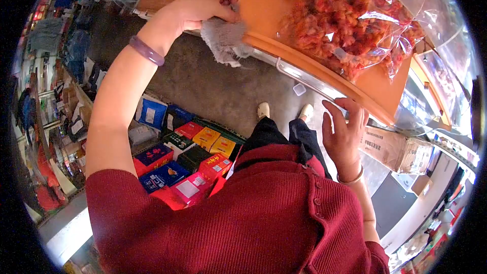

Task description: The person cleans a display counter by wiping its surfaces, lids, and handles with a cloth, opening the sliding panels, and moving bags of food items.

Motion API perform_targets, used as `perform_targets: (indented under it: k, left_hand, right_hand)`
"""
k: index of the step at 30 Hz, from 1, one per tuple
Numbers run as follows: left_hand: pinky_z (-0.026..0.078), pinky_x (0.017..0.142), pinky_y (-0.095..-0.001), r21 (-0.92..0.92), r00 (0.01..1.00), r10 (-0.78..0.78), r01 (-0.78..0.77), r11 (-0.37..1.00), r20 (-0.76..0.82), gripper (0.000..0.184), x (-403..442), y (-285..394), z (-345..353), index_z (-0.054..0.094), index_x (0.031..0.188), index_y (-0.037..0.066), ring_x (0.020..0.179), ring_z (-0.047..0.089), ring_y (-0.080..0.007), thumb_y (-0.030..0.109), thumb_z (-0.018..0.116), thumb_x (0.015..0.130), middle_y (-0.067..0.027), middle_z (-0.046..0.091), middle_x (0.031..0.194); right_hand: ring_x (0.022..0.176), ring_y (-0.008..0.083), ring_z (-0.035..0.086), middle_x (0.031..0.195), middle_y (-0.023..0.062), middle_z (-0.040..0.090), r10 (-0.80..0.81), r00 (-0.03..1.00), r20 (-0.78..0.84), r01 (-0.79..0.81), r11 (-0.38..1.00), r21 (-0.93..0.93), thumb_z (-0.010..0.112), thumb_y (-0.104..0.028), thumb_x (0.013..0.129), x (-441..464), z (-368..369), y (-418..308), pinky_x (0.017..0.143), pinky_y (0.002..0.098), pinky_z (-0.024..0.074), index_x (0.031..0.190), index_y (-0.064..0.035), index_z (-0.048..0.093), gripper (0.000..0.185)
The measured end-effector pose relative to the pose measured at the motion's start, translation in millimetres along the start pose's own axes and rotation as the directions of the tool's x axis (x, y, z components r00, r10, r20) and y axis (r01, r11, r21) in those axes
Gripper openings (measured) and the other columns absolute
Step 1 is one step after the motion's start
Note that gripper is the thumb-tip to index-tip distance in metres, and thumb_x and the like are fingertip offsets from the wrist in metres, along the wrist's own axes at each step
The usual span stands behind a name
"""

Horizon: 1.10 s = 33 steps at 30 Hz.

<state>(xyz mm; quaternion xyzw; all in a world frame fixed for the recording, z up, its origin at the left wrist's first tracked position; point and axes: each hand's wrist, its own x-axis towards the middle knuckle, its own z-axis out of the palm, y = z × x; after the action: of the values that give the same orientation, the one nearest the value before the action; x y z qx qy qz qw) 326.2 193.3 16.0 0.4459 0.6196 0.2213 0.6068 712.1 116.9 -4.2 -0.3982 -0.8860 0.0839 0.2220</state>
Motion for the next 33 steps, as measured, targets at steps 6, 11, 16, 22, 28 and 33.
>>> perform_targets:
  k: [6, 11, 16, 22, 28, 33]
  left_hand:
    - [0.048, 0.079, -0.0309, 0.362, 0.993, 0.115, -0.103, 0.927, -0.013, 0.048, 9.3, 4.7, 2.9, 0.057, 0.111, 0.0, 0.092, 0.058, -0.0172, 0.017, 0.076, 0.07, -0.0071, 0.062, 0.1]
    - [0.045, 0.081, -0.0304, 0.748, 0.977, 0.125, 0.049, 0.662, -0.174, 0.047, -12.5, 28.4, 12.2, 0.058, 0.105, 0.0, 0.09, 0.057, -0.0187, 0.024, 0.077, 0.07, -0.0087, 0.063, 0.099]
    - [0.044, 0.081, -0.0298, 0.841, 0.984, 0.136, 0.02, 0.541, -0.111, 0.038, -11.8, 33.5, -11.6, 0.058, 0.104, 0.001, 0.087, 0.055, -0.0187, 0.014, 0.071, 0.07, -0.0098, 0.061, 0.094]
    - [0.045, 0.079, -0.028, 0.448, 0.867, 0.166, 0.073, 0.891, -0.471, 0.026, -48.2, -41.7, -49.7, 0.059, 0.101, 0.0, 0.088, 0.055, -0.0159, 0.006, 0.067, 0.077, -0.0033, 0.059, 0.093]
    - [0.045, 0.079, -0.0261, -0.237, 0.792, 0.142, -0.341, 0.91, -0.593, 0.021, -67.0, -13.5, -12.7, 0.06, 0.099, 0.005, 0.088, 0.056, -0.012, 0.008, 0.068, 0.08, -0.0005, 0.06, 0.09]
    - [0.044, 0.081, -0.0246, 0.07, 0.89, 0.361, -0.356, 0.932, -0.28, 0.026, -25.8, -7.2, 25.7, 0.061, 0.097, 0.006, 0.089, 0.055, -0.0113, 0.008, 0.073, 0.074, -0.0003, 0.061, 0.091]
  right_hand:
    - [0.09, 0.0233, 0.051, 0.099, 0.0043, 0.055, 0.008, 0.999, -0.031, -0.008, 1.0, 0.018, 0.064, -0.006, 0.072, 3.5, 1.3, -3.1, 0.081, 0.0383, 0.0381, 0.097, -0.0142, 0.065, 0.027]
    - [0.088, 0.0223, 0.052, 0.096, 0.0038, 0.056, 0.011, 0.999, -0.046, -0.01, 1.0, 0.011, 0.063, -0.006, 0.071, 6.0, 4.2, 0.1, 0.078, 0.0371, 0.0382, 0.094, -0.0145, 0.066, 0.025]
    - [0.09, 0.0222, 0.053, 0.098, 0.0035, 0.057, 0.017, 0.999, -0.037, -0.016, 0.999, 0.031, 0.064, -0.006, 0.07, 0.5, 1.0, 2.0, 0.079, 0.0372, 0.0388, 0.094, -0.0142, 0.067, 0.026]
    - [0.089, 0.0233, 0.052, 0.1, 0.0036, 0.056, -0.013, 0.998, -0.056, 0.015, 0.999, 0.036, 0.064, -0.006, 0.07, -2.3, 3.1, 2.9, 0.077, 0.0376, 0.0383, 0.097, -0.0159, 0.066, 0.029]
    - [0.09, 0.024, 0.052, 0.099, 0.0042, 0.055, -0.031, 0.999, -0.039, 0.032, 0.999, 0.017, 0.064, -0.006, 0.07, 3.9, 0.9, 1.9, 0.078, 0.0382, 0.0381, 0.096, -0.0159, 0.065, 0.028]
    - [0.093, 0.0256, 0.052, 0.101, 0.0065, 0.055, -0.01, 1.0, 0.003, 0.01, 1.0, 0.004, 0.064, -0.005, 0.07, 3.2, -5.5, -4.1, 0.081, 0.0396, 0.0388, 0.096, -0.0138, 0.064, 0.028]
